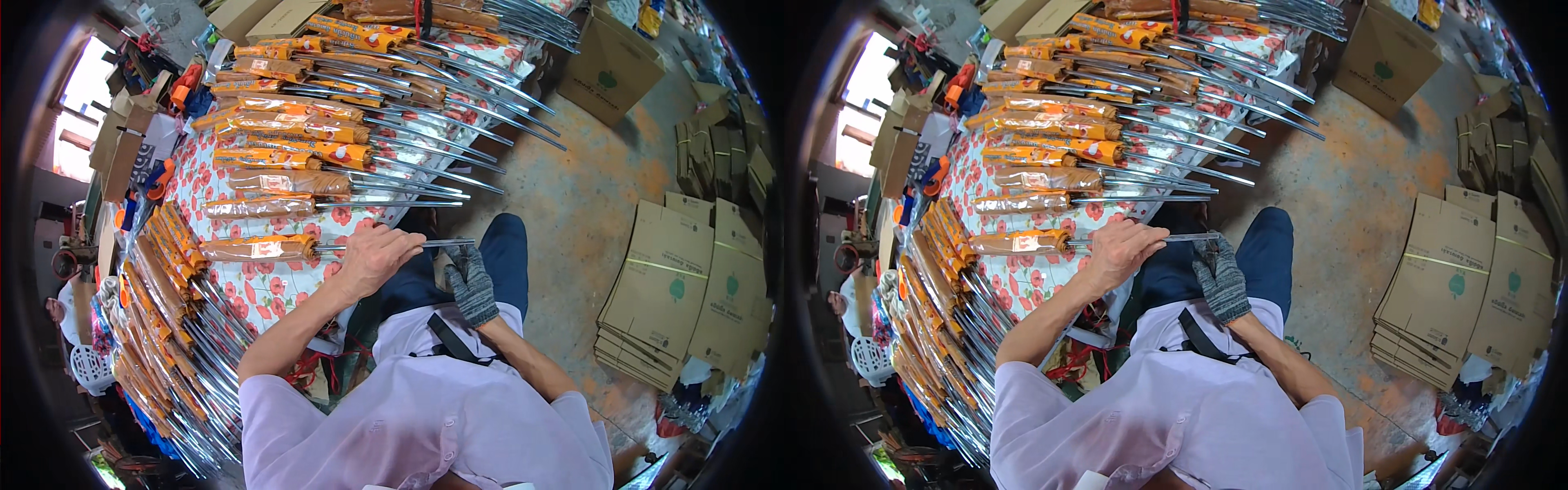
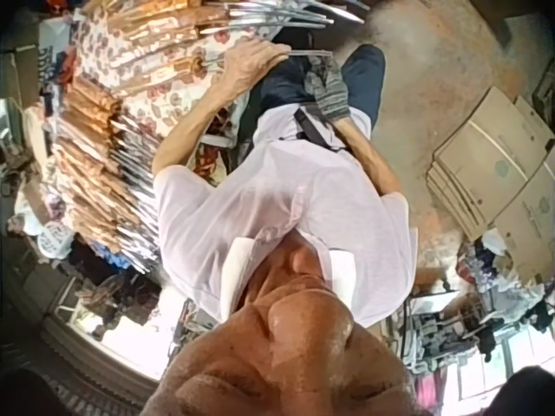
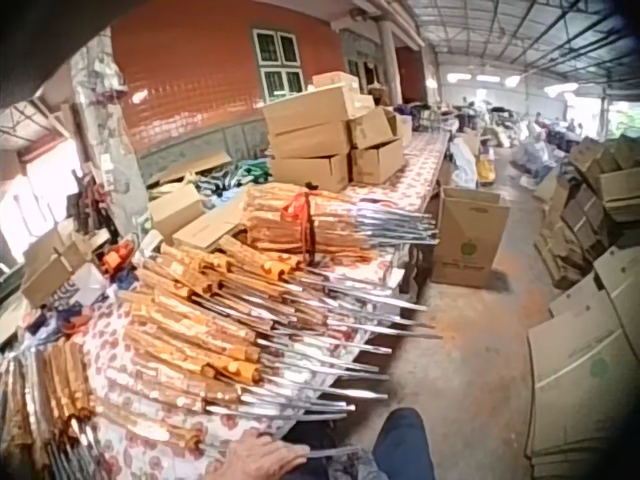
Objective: Organizing and packaging metal skewers with wooden handles into bundles.
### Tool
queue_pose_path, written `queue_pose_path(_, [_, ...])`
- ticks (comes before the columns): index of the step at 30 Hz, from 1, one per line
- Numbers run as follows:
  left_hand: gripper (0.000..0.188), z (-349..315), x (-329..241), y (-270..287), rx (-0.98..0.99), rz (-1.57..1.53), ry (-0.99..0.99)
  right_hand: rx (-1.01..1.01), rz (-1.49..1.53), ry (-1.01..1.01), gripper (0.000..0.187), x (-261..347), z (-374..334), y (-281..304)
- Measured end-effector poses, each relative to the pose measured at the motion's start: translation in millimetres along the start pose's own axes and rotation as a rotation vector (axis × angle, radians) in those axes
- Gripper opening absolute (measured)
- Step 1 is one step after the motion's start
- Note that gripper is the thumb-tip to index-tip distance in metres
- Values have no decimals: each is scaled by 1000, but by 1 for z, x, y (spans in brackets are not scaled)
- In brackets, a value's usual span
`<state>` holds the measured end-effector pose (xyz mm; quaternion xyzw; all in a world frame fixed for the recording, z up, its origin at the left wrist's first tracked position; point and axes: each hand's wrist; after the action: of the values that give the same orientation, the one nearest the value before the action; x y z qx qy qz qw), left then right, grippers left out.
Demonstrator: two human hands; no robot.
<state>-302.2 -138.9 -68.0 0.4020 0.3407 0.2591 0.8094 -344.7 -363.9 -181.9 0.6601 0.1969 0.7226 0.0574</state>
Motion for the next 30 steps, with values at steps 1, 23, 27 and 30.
queue_pose_path(1, [23,-1,0,-1,-2,-20,5,-14,38,9,57,1,0,-2])
queue_pose_path(23, [17,6,-3,-5,87,-272,203,-41,25,-25,37,-6,9,-12])
queue_pose_path(27, [16,7,-1,-7,114,-286,227,20,107,-97,35,-3,7,-9])
queue_pose_path(30, [16,6,-2,-8,104,-275,212,9,120,-101,34,-2,6,-9])
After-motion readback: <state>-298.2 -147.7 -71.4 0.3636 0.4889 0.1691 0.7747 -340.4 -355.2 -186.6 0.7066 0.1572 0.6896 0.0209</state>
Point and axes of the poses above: each hand's wrist, its own z-axis towards the middle knuckle, its own y-axis out of the back of the hand, x = y × z, and after that the axes turned 1 degree about x, right-handed
